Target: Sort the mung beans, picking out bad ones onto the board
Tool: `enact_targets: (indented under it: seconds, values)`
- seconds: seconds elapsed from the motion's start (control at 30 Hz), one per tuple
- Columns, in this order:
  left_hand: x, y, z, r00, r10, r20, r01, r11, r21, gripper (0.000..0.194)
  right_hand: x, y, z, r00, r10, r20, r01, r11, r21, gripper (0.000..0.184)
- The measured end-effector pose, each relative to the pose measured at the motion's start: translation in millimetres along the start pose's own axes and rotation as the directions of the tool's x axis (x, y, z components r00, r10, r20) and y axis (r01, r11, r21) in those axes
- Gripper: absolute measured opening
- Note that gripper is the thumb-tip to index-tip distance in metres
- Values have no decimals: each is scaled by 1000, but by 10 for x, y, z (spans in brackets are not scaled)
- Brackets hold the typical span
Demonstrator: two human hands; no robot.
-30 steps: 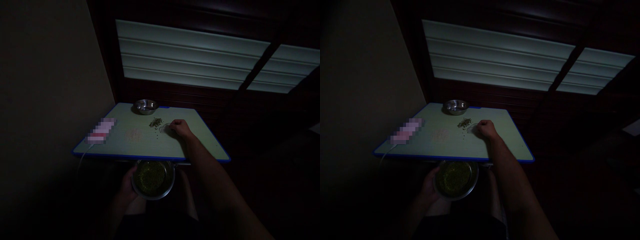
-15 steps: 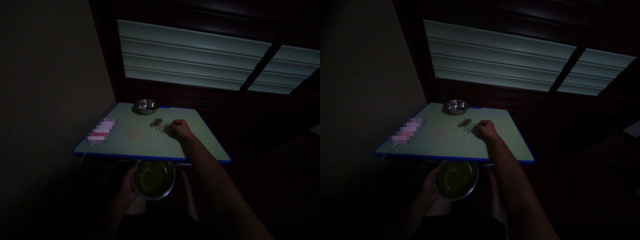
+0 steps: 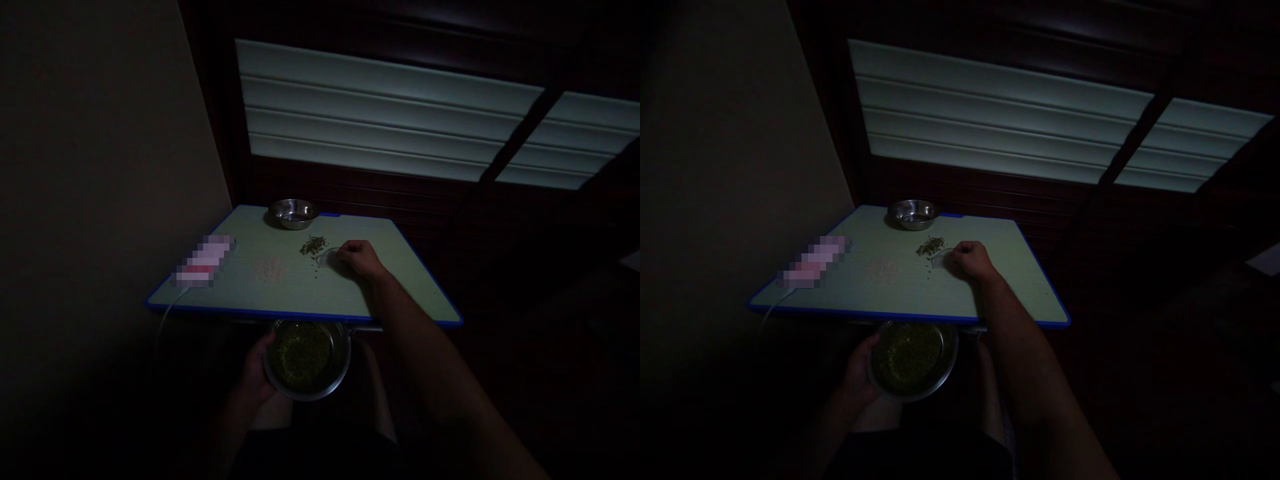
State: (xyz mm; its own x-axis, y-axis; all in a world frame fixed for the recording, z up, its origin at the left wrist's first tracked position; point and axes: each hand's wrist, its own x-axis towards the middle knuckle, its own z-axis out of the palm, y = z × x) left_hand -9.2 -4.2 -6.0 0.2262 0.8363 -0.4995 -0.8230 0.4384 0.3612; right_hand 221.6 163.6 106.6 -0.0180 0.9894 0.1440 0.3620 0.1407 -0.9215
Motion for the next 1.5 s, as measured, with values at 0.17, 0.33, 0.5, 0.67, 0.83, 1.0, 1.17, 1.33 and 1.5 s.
enact_targets:
  seconds: [0.17,0.33,0.5,0.67,0.83,1.0,1.17,1.33,1.5]
  values:
    - [-21,-5,32,999,19,-41,-19,1000,12,21,-24,-41,1,999,-19,33,18,1000,15,18]
    - [-38,-3,56,999,22,-43,-22,1000,10,21,-50,-81,10,998,-15,63,14,1000,28,19]
    - [-15,-1,16,1000,14,3,-14,1000,16,21,-74,-95,15,992,9,128,-12,1000,26,22]
    - [11,-8,-19,1000,11,-2,-11,1000,15,23,-79,-74,23,980,5,197,-9,1000,19,23]
    - [-16,-5,49,999,22,-47,-21,1000,20,21,-61,-49,38,988,-21,153,25,1000,-19,22]
    - [-57,-5,121,992,25,-121,-19,999,51,23,-40,-43,35,995,-50,83,57,995,-85,19]
    - [-54,-8,112,994,26,-107,-22,999,36,21,-52,-57,41,997,-54,63,61,992,-107,20]
    - [-27,-5,83,995,3,-95,-1,1000,25,21,-52,-34,45,992,-58,110,68,994,-90,26]
    - [-13,-7,42,996,12,-87,-9,1000,28,23,-62,-46,42,990,-55,133,64,996,-66,28]
